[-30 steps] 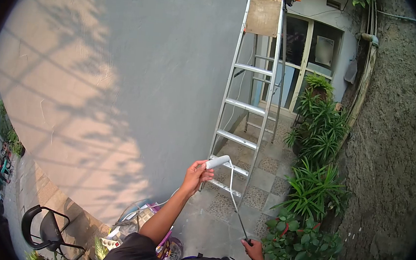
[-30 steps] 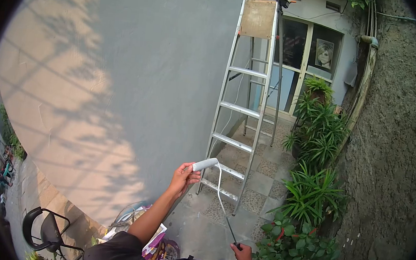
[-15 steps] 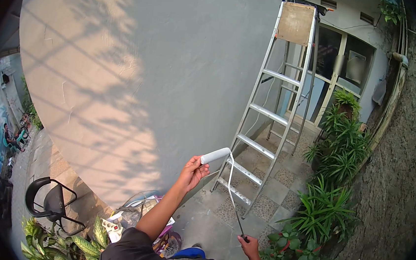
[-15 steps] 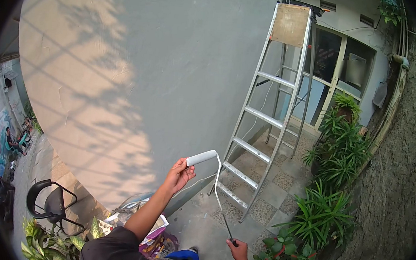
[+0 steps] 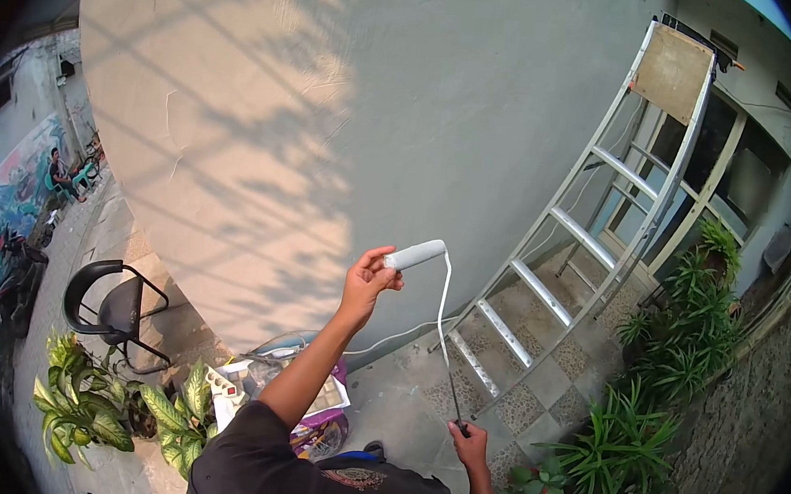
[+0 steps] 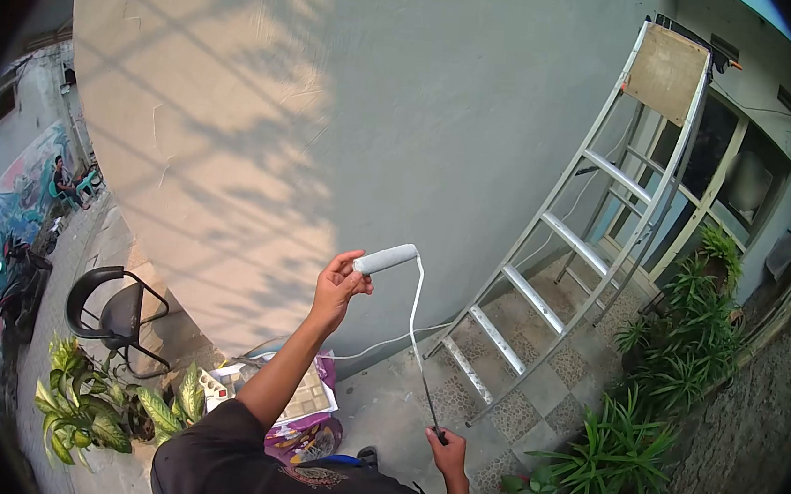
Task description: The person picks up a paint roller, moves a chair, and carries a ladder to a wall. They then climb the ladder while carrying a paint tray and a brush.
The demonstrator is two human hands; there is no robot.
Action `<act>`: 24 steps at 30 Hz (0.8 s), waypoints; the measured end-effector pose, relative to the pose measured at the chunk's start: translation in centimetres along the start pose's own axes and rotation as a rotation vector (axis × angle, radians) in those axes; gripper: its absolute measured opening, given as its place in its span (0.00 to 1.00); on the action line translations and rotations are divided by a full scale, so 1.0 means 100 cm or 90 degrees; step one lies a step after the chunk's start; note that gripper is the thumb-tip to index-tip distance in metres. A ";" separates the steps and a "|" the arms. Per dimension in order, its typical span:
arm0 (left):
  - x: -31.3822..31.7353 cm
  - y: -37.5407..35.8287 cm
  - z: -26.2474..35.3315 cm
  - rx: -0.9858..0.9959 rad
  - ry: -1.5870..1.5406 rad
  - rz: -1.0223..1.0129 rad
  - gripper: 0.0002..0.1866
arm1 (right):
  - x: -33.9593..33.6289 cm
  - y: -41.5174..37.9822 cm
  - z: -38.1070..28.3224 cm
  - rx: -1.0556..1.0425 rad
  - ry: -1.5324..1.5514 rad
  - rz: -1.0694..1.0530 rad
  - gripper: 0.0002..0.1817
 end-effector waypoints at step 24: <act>-0.148 -0.063 0.144 0.447 0.319 0.306 0.25 | 0.170 0.112 -0.079 -0.086 0.012 -0.346 0.10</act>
Point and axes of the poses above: each hand's wrist, its own y-axis towards the middle knuckle, its own x-axis out of the palm, z = x × y, the point moved 4 cm from there along y, towards the middle knuckle, and after that the axes turned 4 degrees about z, right-handed, at the moved point
